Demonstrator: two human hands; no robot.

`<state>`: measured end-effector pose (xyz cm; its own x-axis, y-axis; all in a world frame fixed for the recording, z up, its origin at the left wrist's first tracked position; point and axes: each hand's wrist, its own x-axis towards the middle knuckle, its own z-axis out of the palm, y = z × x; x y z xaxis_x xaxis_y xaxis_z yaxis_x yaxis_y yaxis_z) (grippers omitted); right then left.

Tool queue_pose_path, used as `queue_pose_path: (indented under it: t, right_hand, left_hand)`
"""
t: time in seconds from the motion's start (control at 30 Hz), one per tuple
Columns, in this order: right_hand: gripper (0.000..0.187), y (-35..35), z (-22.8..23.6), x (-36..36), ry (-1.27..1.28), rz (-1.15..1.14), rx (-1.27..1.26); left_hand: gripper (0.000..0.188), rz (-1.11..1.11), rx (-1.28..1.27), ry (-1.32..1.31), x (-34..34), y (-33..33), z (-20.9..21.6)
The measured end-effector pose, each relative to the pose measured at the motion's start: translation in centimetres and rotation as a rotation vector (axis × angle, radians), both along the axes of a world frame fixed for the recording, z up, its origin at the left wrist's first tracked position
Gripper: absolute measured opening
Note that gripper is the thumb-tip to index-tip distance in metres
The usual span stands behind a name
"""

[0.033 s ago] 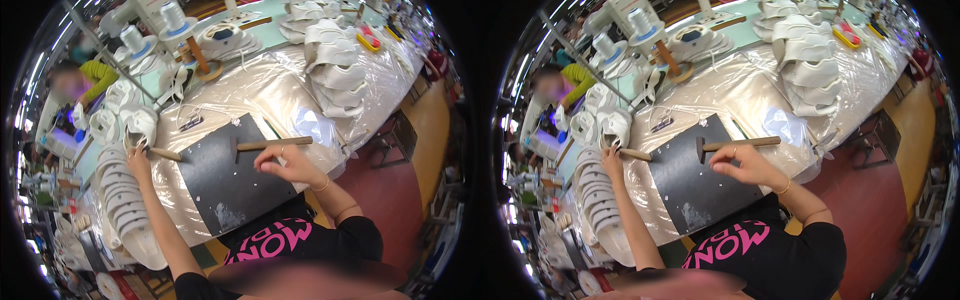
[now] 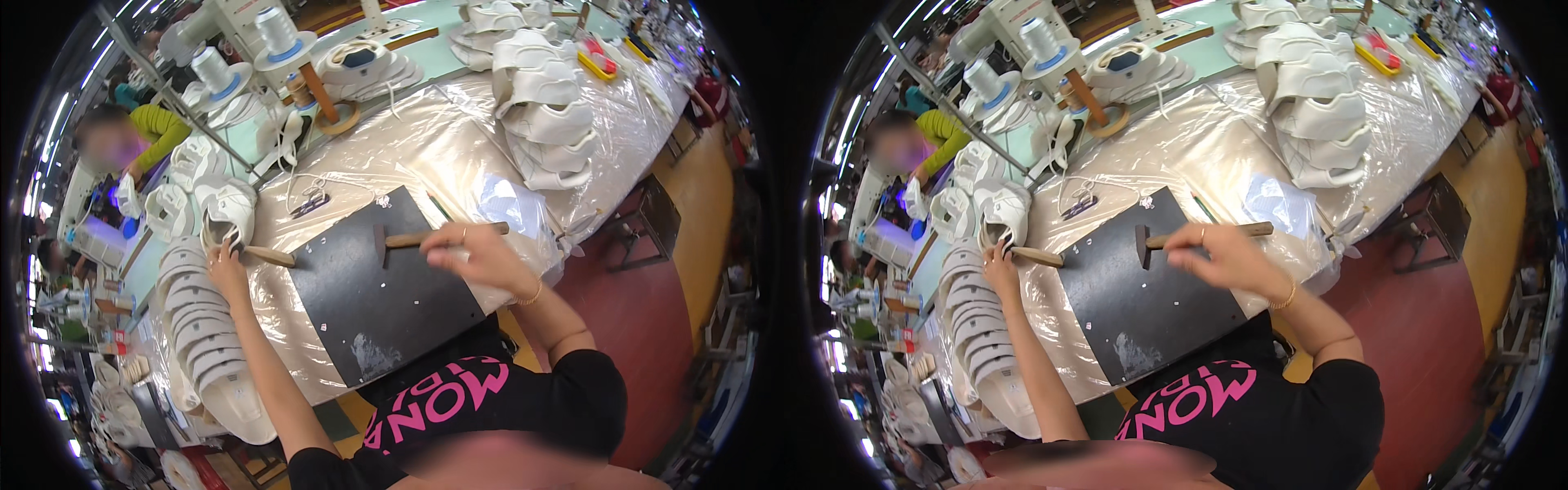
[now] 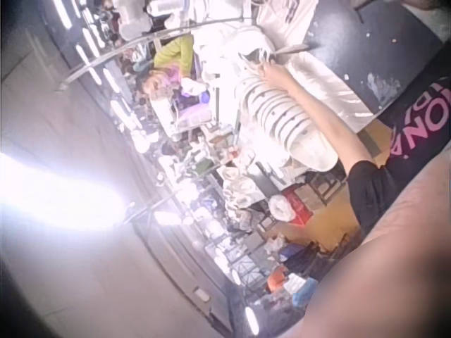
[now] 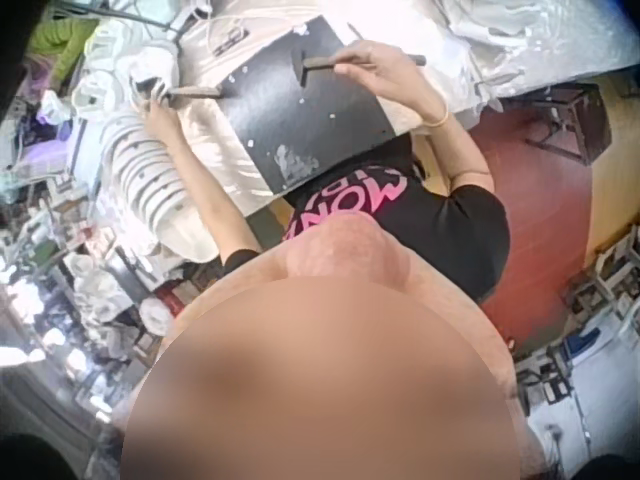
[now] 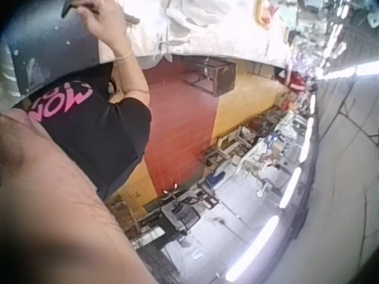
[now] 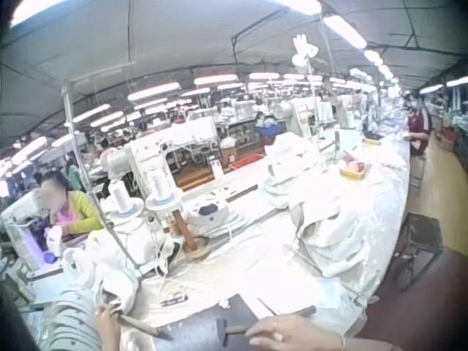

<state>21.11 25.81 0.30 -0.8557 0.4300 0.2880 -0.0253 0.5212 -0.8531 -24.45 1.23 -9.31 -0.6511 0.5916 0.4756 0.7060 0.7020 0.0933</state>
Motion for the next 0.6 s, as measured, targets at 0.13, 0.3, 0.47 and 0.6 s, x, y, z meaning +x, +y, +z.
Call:
queue_pose_path:
  t: [0.13,0.3,0.47,0.6]
  right_hand:
    - [0.014,9.7,4.4,-1.4,0.119,-0.487,0.765]
    - [0.041,25.8,10.5,-4.8,-0.274,-0.915,0.78]
    - [0.082,31.6,9.6,-5.5,-0.992,-0.849,0.888]
    - [0.09,33.8,10.5,-4.9,-1.067,-0.686,0.792]
  left_hand:
    - [0.048,-0.049,0.305,0.0,2.9,0.4,0.5]
    - [0.049,-0.051,0.449,-0.119,9.5,-0.4,1.8]
    - [0.045,-0.026,0.512,-0.275,14.9,-4.4,1.4]
    - [0.043,0.094,0.529,-0.368,16.0,-8.1,1.1]
